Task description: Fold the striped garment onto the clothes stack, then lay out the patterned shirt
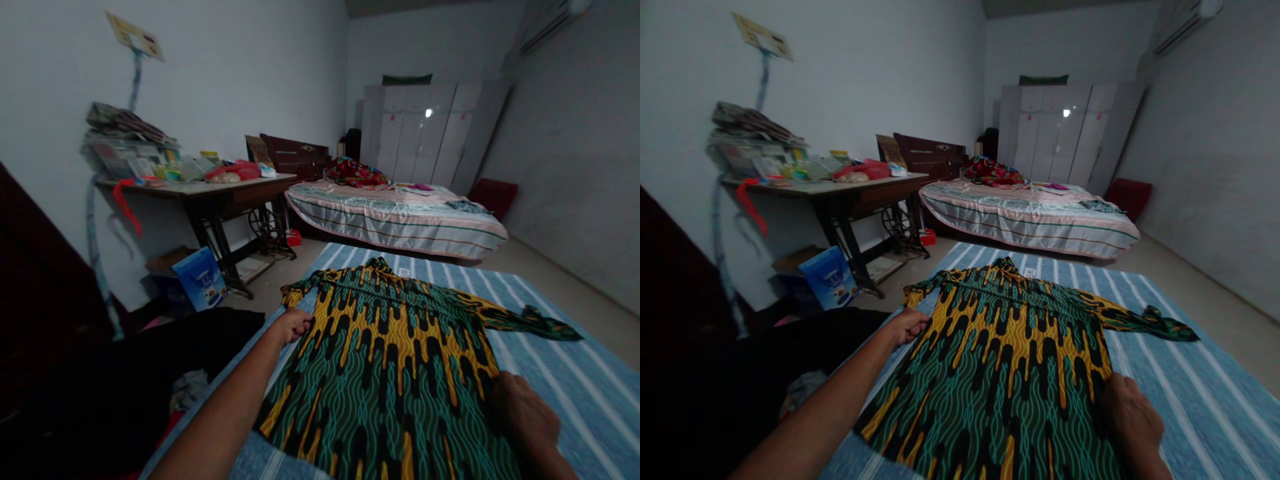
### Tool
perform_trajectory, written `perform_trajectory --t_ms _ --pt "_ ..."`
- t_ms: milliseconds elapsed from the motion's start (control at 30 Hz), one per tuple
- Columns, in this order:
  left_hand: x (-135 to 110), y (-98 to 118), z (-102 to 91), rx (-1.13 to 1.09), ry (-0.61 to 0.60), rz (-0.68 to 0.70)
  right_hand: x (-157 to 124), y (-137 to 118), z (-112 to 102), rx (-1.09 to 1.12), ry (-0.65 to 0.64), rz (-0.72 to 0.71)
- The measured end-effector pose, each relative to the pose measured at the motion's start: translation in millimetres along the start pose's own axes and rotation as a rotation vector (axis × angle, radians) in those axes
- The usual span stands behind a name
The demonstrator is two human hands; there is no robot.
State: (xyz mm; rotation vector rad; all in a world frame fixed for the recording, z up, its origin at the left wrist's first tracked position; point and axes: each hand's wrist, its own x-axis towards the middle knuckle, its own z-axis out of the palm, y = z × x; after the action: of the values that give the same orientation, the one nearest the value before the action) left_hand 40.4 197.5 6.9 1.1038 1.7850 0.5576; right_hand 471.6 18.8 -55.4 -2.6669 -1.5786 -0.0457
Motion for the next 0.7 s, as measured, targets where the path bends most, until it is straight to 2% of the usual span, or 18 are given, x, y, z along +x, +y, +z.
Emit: perform_trajectory --t_ms 200,333,533,700 --pt "1.1 2.4 -2.7 -0.018 -0.111 -0.015 2.6 3.1 5.8 0.021 0.014 -0.009" --pt "2.5 2.8 -1.6 -0.023 -0.119 0.024 2.3 1.9 2.7 0.026 -0.017 0.024" --pt "3.7 2.4 11.0 -0.011 -0.024 0.135 0.5 -0.4 -2.8 0.022 -0.044 0.033" --pt "1.9 6.8 16.9 -0.002 0.112 0.275 -0.3 -1.0 -1.8 0.004 0.005 0.037"
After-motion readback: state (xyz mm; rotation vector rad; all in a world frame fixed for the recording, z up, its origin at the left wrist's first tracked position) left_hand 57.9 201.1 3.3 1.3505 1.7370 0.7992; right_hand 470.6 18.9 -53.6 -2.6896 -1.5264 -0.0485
